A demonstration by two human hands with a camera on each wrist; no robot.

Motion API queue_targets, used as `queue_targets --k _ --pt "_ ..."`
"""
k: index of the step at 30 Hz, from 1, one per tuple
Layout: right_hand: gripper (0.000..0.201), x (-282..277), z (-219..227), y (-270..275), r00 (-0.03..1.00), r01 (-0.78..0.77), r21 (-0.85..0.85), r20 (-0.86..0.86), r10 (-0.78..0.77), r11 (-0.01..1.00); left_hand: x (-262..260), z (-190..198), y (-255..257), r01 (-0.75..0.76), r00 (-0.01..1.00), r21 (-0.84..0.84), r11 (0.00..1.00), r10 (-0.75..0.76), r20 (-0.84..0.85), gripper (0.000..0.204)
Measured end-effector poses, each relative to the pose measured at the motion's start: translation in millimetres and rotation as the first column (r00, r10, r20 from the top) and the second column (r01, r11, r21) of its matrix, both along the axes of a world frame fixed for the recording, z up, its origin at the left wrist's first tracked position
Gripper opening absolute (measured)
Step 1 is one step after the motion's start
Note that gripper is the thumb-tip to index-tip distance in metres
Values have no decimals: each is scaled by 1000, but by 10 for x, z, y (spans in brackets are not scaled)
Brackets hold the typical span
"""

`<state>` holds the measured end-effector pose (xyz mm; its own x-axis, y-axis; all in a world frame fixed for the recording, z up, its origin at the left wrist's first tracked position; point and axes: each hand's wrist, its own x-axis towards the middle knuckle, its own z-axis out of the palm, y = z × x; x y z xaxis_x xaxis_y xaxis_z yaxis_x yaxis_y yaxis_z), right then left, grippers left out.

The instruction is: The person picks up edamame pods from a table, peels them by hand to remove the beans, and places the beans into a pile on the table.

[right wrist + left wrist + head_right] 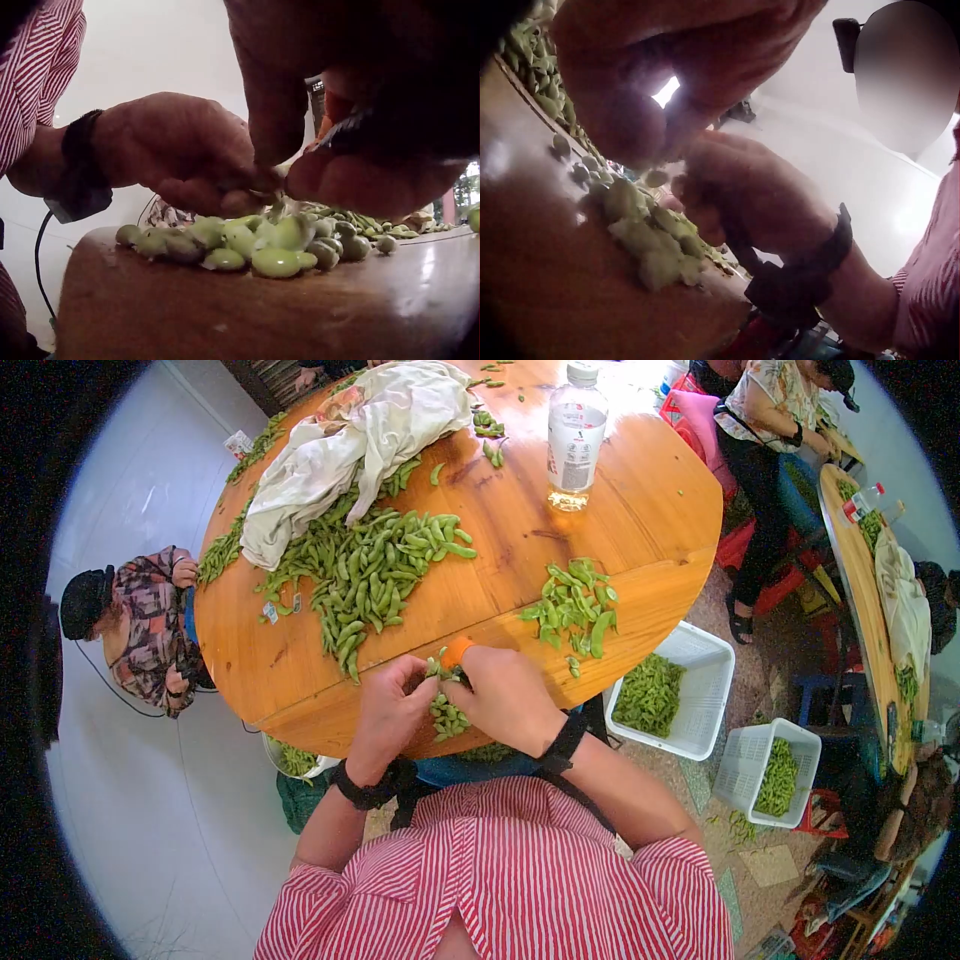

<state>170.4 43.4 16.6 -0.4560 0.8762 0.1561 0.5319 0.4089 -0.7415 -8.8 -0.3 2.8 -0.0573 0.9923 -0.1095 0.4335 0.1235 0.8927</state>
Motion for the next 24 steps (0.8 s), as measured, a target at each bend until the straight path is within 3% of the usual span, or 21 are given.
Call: queue_targets --k 3,5,6,8,12,18,20,24 --pt "22 18 -50 5 999 -42 23 27 41 999 17 74 -4 56 994 67 996 -49 -100 16" --pt "22 33 -48 35 999 -30 26 13 30 999 8 74 -18 53 994 -90 995 -44 95 17" --pt "22 35 -53 38 999 -30 26 13 30 999 17 95 -27 53 994 -90 995 -44 95 17" --pt "21 44 -73 42 999 -31 46 28 30 998 48 157 -42 32 965 -182 983 18 263 17" --pt "23 57 -80 41 998 -11 84 55 7 996 24 88 -35 35 963 -172 985 12 268 18" --pt "33 68 -42 18 999 20 -22 36 -19 1000 61 112 -40 32 962 -148 988 9 273 17" --pt "28 86 -46 17 1000 17 -57 -17 -18 998 61 106 -37 38 889 -168 985 43 456 17" --pt "24 101 -178 58 985 -80 -154 -161 54 985 87 158 -34 49 876 -164 985 36 481 16"
